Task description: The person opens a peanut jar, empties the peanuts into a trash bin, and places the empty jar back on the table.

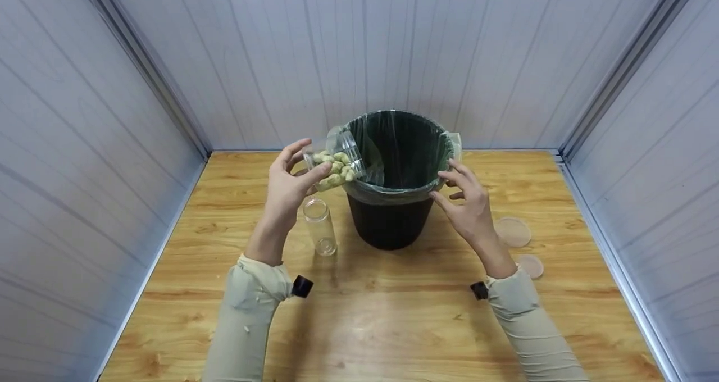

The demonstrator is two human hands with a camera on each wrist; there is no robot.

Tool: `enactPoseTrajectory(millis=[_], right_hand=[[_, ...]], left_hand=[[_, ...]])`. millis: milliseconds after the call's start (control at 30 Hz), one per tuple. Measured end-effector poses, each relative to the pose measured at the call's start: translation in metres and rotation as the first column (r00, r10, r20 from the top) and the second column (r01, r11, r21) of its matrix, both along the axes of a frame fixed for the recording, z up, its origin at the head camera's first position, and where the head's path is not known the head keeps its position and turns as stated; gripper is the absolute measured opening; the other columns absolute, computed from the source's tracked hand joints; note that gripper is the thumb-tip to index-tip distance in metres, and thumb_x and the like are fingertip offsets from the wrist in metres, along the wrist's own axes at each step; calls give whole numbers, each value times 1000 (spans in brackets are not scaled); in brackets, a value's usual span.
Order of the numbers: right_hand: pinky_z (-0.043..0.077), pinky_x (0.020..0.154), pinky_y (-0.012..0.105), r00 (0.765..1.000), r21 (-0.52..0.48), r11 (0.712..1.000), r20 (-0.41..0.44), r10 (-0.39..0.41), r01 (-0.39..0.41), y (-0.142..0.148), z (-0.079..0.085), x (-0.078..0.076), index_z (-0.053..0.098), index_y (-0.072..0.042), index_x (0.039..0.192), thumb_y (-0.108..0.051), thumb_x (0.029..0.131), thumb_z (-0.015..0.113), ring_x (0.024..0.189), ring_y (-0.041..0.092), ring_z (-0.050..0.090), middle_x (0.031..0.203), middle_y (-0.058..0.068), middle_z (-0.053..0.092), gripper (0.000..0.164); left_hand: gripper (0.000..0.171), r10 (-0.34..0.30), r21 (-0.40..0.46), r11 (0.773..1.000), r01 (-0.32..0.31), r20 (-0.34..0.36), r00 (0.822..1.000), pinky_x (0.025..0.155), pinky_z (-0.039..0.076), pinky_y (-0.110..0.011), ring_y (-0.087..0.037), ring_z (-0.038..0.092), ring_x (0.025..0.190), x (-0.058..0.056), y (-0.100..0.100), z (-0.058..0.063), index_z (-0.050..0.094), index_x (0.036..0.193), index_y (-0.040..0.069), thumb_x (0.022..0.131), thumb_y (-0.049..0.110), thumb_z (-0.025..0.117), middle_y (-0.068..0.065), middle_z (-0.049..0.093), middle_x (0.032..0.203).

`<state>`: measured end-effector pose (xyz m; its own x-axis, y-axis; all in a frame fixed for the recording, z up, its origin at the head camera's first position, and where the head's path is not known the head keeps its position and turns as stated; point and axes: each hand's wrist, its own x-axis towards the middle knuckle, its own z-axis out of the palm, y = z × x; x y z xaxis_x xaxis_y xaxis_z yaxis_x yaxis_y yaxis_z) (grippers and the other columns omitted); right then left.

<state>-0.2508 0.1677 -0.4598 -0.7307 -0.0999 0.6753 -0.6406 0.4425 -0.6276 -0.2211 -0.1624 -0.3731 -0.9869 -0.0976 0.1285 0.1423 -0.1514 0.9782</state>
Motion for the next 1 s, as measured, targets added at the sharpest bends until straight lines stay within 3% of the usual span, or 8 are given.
enactPoseTrajectory(millis=[233, 600, 867, 1000], right_hand=[[56, 63, 46, 1000, -9, 1000, -5, 5, -5, -1, -1, 0, 68, -4, 116, -5, 79, 81, 91, 32, 62, 137, 14, 53, 39], [56, 64, 39, 1000, -1, 1000, -1, -2, 2, -1, -3, 0, 68, -4, 116, -5, 80, 80, 91, 26, 62, 137, 10, 53, 38], [50, 66, 16, 1000, -21, 1000, -27, -9, 8, -3, -5, 0, 68, -2, 115, -2, 77, 81, 88, 24, 62, 136, 14, 53, 39], [46, 65, 10, 999, -33, 999, -35, -25, 23, -5, -3, 2, 67, 1, 113, 6, 74, 80, 85, 27, 62, 134, 21, 53, 41]], left_hand=[[67, 20, -54, 998, -20, 2, 1000, 71, 57, -34, -32, 60, 105, -10, 0, 3, 50, 137, 10, 78, 12, 82, -13, 46, 131], [68, 45, -121, 992, -43, 14, 999, 76, 56, -35, -32, 59, 105, -18, -1, 3, 49, 137, 9, 78, 13, 82, -16, 43, 133], [67, 87, -214, 972, -93, -40, 995, 68, 54, -31, -31, 62, 99, -21, 5, 11, 53, 134, 9, 74, 13, 85, -15, 45, 133], [67, 90, -259, 961, -98, -43, 995, 67, 54, -30, -29, 61, 98, -23, 8, 15, 54, 133, 9, 74, 14, 85, -15, 45, 133]])
